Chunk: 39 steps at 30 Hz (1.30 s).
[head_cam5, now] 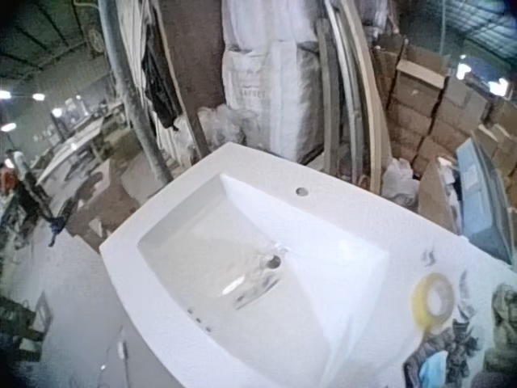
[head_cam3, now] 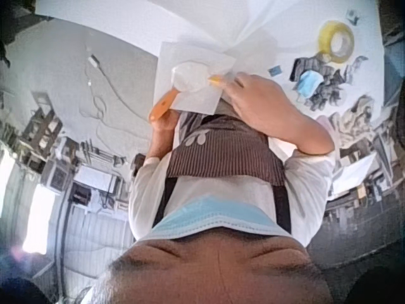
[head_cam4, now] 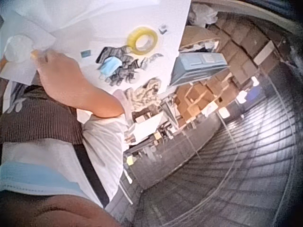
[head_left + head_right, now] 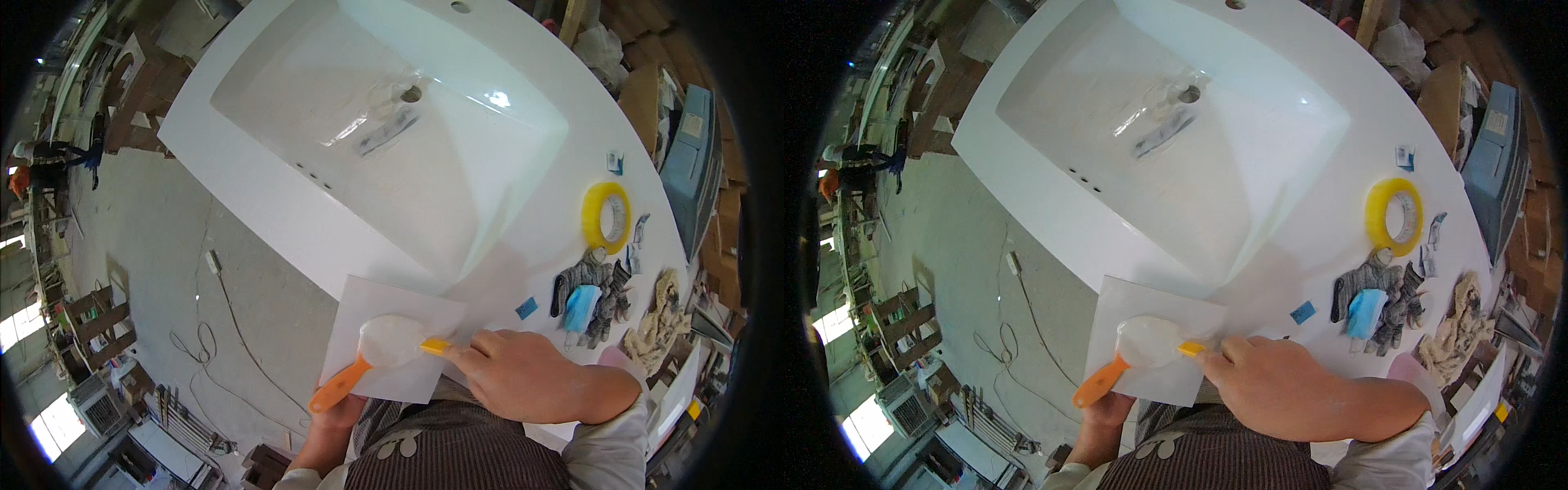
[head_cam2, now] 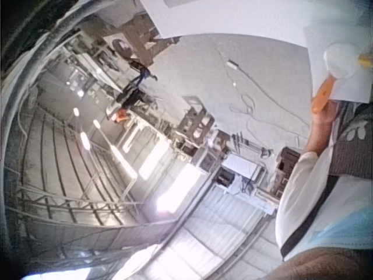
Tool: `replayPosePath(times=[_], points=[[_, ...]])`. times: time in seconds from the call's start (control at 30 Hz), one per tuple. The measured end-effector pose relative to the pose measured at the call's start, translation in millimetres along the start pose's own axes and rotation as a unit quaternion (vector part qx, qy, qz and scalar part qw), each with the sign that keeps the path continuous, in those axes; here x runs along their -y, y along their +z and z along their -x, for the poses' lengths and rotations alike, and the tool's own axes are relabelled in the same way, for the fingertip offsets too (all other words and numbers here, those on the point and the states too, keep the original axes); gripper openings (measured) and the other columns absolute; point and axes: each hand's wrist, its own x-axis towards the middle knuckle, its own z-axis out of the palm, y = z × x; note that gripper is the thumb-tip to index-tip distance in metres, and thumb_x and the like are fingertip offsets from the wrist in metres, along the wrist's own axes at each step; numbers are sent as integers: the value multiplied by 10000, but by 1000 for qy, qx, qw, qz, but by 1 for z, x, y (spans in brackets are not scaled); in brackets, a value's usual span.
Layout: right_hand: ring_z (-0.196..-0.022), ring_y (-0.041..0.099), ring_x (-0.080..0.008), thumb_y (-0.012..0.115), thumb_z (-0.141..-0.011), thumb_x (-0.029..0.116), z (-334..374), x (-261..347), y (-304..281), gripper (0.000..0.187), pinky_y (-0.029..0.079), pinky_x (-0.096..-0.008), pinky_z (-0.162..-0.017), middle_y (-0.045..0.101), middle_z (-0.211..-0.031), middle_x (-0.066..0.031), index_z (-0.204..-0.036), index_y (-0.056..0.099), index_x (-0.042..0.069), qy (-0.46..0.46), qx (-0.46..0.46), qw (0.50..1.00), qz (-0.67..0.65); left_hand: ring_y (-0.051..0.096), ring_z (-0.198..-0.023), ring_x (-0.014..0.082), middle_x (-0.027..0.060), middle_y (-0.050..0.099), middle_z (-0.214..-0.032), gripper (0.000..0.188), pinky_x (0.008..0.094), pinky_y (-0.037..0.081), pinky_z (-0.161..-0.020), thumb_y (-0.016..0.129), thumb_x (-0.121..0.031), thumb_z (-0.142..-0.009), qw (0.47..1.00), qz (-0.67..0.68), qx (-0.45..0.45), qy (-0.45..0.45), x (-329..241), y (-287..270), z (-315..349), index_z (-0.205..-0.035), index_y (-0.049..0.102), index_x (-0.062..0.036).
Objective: The person scrubs a white sink with a blue sponge, then uses a caulking gun to apply sealant onto a small tile. They spread the sealant with a yellow plastic scraper and apply it to the sink's rim and edges.
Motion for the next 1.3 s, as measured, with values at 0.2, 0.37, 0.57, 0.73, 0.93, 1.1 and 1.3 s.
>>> replayPosePath(times=[0.2,0.37,0.57,0.73,0.93,1.1,1.3], points=[[-654,602,-271,583,-835,119,2,-3,4,308,504,-377,-552,534,-775,-113,-1120,569,4,3,6,999,36,490,-1231,299,178,461,-1373,561,447,407,-1037,510,-291,-932,999,-30,-17,-4,-2,4,-2,-1374,389,32],[-704,641,-243,585,-879,92,17,-21,0,319,511,-327,-604,617,-801,-110,-1191,576,30,-23,-53,985,-165,449,-1271,311,163,443,-1393,793,476,369,-1070,652,-432,-812,996,-84,-14,-25,-16,-8,8,-1393,356,19],[-783,642,-146,491,-968,93,18,-39,54,324,510,-288,-725,674,-899,-71,-1284,537,35,-40,32,835,-548,430,-1289,348,204,432,-1400,781,499,320,-1100,660,-364,-818,996,-82,16,-26,-21,-40,6,-1377,349,84],[-804,635,-124,508,-972,107,19,-62,49,304,507,-274,-742,684,-947,-53,-1266,562,53,46,63,791,-607,443,-1282,344,195,446,-1394,768,491,330,-1096,665,-368,-817,995,-87,15,-42,-18,-46,5,-1381,362,55],[-745,608,-237,590,-868,98,10,-119,-22,221,485,-324,-690,650,-849,-98,-1068,684,91,89,-147,961,-216,463,-1268,327,183,477,-1370,696,478,352,-1082,648,-326,-831,996,-79,21,-31,-13,-77,9,-1380,391,16],[-800,603,-273,652,-818,111,-16,-132,-42,161,479,-359,-738,640,-803,-78,-968,704,85,28,-115,991,-59,483,-1249,326,172,507,-1345,642,471,368,-1069,642,-263,-823,998,-51,-15,-25,-10,-92,16,-1360,425,15],[-842,602,-268,615,-832,166,-40,-126,-53,141,478,-385,-757,639,-819,-74,-907,717,105,20,-52,998,31,487,-1245,322,172,511,-1341,667,465,361,-1073,666,-281,-800,999,-18,-17,-35,-8,-100,19,-1355,434,9]])
